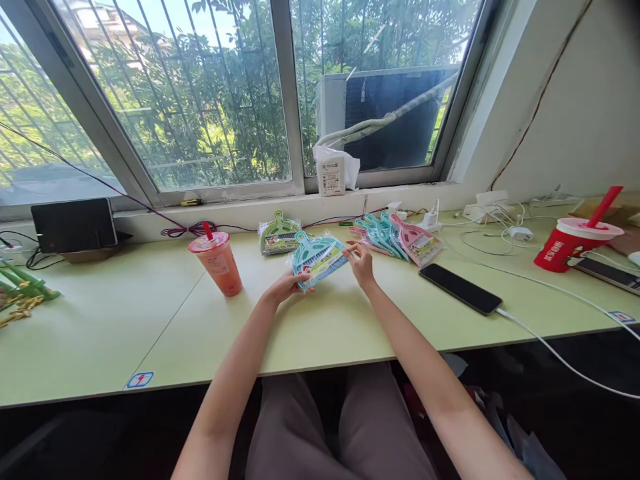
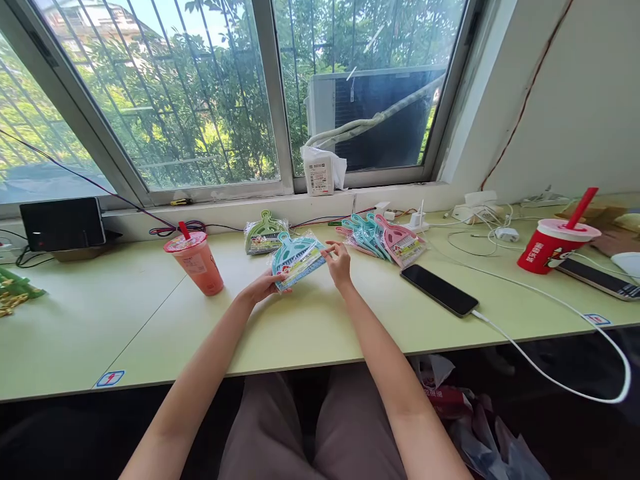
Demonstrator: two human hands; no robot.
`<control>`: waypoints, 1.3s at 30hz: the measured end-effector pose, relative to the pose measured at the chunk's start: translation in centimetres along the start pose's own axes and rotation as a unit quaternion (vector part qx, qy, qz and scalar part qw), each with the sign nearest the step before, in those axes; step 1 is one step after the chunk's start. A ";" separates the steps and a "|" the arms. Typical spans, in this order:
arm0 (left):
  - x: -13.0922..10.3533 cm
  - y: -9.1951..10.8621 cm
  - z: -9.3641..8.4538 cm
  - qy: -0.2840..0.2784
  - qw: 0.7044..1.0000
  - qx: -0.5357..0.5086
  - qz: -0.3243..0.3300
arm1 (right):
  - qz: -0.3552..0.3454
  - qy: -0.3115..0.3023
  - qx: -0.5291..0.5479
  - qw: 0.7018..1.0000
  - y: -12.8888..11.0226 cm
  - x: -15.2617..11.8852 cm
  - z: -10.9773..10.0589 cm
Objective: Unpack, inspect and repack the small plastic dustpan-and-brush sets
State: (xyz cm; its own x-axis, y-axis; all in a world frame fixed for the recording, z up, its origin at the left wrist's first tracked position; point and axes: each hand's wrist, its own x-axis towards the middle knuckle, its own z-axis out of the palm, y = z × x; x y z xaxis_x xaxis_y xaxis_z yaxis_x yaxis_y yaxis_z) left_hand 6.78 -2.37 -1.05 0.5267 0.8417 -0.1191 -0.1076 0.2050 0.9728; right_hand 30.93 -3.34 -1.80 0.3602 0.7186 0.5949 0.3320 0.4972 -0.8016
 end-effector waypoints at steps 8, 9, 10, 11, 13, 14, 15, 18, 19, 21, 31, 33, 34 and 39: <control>-0.2 0.3 -0.3 -0.005 0.999 0.033 0.025 | 0.095 -0.034 0.042 0.994 0.3 -1.1 0.9; -0.3 0.3 -0.5 -0.006 0.999 0.035 0.025 | 0.136 -0.045 0.068 0.987 0.3 -1.1 0.9; -0.3 0.2 -0.6 -0.005 0.999 0.040 0.024 | 0.182 -0.059 0.093 0.977 0.3 -1.1 0.8; -0.3 0.2 -0.7 -0.004 0.999 0.048 0.023 | 0.227 -0.077 0.115 0.964 0.3 -1.0 0.8; -0.2 0.0 -0.7 0.001 0.997 0.068 0.022 | 0.300 -0.101 0.148 0.937 0.5 -0.6 0.8; -0.2 -0.1 -0.4 0.008 0.997 0.075 0.027 | 0.321 -0.101 0.160 0.928 0.7 -0.5 0.8; 0.0 -0.2 0.0 0.022 0.996 0.077 0.039 | 0.332 -0.093 0.171 0.923 0.8 -0.3 0.8; 0.4 -0.4 1.7 0.105 0.985 0.048 0.127 | 0.334 -0.042 0.197 0.921 1.2 0.1 0.7; 0.4 -0.5 2.3 0.126 0.978 0.038 0.164 | 0.333 -0.029 0.202 0.921 1.3 0.2 0.7; 0.5 -0.5 3.1 0.122 0.965 0.055 0.224 | 0.326 -0.006 0.206 0.923 1.5 0.2 0.6; 0.9 -1.2 2.8 0.118 0.887 0.323 0.308 | 0.310 0.013 0.185 0.932 2.0 0.3 0.6; 1.0 -1.1 3.0 0.139 0.879 0.330 0.315 | 0.315 0.015 0.192 0.929 1.8 0.3 0.6; 0.9 -1.0 3.1 0.150 0.877 0.330 0.316 | 0.318 0.017 0.199 0.927 1.8 0.3 0.7; 0.4 -0.5 3.8 0.194 0.880 0.301 0.312 | 0.335 0.022 0.216 0.917 1.8 0.3 0.8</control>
State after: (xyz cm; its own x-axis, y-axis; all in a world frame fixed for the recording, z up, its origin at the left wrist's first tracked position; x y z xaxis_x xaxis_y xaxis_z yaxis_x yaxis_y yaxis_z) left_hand 10.28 -4.06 -0.85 0.1830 0.8273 0.5311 0.2543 -0.5617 0.7873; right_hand 30.92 -1.84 -3.10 0.3953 0.9174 -0.0463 -0.3498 0.1038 -0.9311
